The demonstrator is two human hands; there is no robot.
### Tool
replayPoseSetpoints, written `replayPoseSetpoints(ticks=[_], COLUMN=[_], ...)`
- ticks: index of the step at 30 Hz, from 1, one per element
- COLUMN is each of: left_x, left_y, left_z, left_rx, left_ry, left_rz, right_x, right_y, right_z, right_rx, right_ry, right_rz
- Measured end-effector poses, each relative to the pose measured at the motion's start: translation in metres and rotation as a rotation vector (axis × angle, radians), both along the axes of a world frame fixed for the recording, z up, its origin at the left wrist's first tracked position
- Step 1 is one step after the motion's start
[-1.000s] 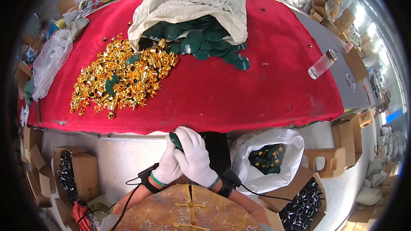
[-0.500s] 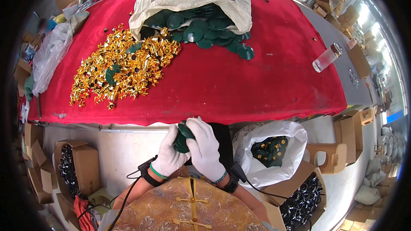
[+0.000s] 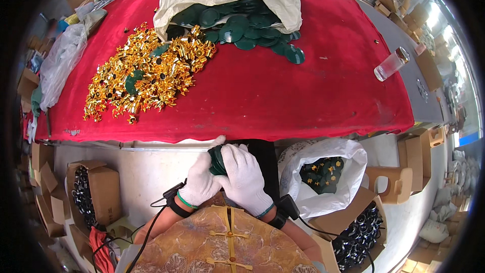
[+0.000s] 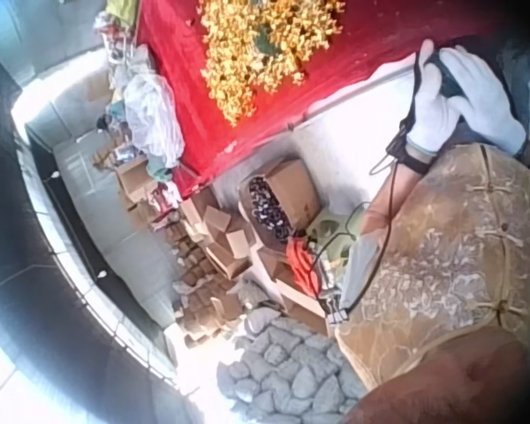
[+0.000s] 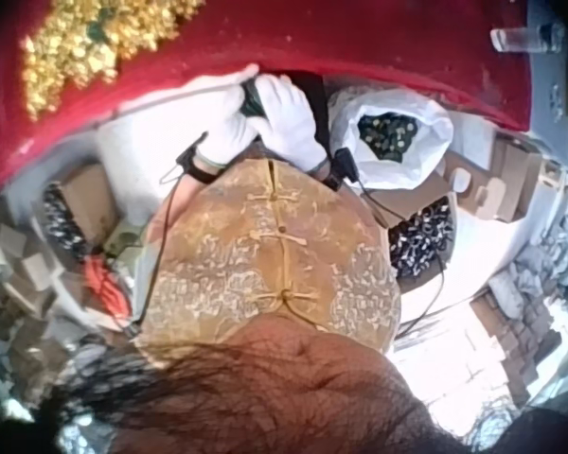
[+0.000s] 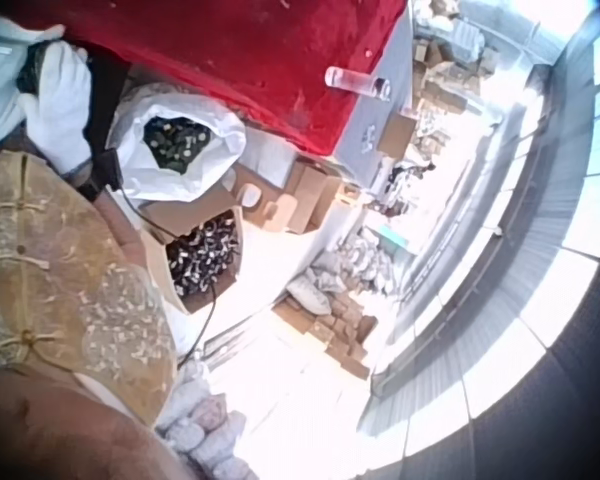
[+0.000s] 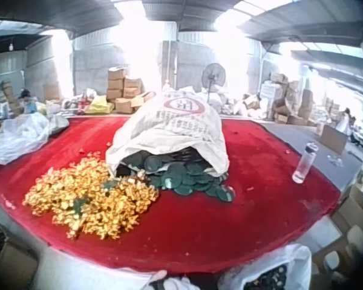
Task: Manual assembly of small gold-colored components into green plastic housings.
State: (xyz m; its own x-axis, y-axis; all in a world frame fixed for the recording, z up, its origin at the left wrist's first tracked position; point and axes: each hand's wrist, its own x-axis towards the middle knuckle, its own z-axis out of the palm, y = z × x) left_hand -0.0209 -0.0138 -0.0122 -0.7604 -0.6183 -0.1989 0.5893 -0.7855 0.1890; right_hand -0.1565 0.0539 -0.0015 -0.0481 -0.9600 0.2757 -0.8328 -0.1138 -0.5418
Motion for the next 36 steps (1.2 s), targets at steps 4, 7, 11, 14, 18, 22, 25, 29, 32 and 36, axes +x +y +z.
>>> replayPoseSetpoints(ticks=[4,7,11,14,18,22,25,29,32,36], left_x=[0.002,0.008,0.013,0.014,0.020,0.020,0.025,0.025,0.026,0.024], left_y=[0.005,0.002,-0.001,0.001,-0.002,-0.001,-0.003,0.001,-0.003,-0.003], left_z=[0.000,-0.007,-0.005,-0.006,0.001,0.015,0.029,0.034,0.033,0.028], left_rx=[-0.356,-0.391,-0.325,-0.220,-0.294,-0.473,-0.442,-0.416,-0.623,-0.714], left_ry=[-0.297,-0.349,-0.315,-0.306,-0.275,-0.376,-0.543,-0.572,-0.559,-0.455], left_rz=[-0.030,-0.081,-0.113,-0.131,-0.263,-0.349,-0.622,-0.609,-0.613,-0.594], right_x=[0.003,0.002,-0.001,-0.007,-0.031,-0.032,-0.025,-0.022,-0.021,-0.019], right_y=[-0.005,-0.004,-0.001,0.004,0.007,0.001,-0.002,0.002,0.004,0.010], right_z=[0.009,0.017,0.037,0.036,0.029,0.041,0.043,0.014,0.018,0.019], right_rx=[-0.009,0.057,0.157,0.006,0.090,-0.064,0.026,-0.039,-0.085,-0.020], right_ry=[0.036,0.007,0.044,-0.052,-0.268,-0.190,-0.195,-0.196,-0.285,-0.310], right_rz=[-0.035,-0.020,0.063,0.122,0.224,0.230,0.407,0.369,0.320,0.251])
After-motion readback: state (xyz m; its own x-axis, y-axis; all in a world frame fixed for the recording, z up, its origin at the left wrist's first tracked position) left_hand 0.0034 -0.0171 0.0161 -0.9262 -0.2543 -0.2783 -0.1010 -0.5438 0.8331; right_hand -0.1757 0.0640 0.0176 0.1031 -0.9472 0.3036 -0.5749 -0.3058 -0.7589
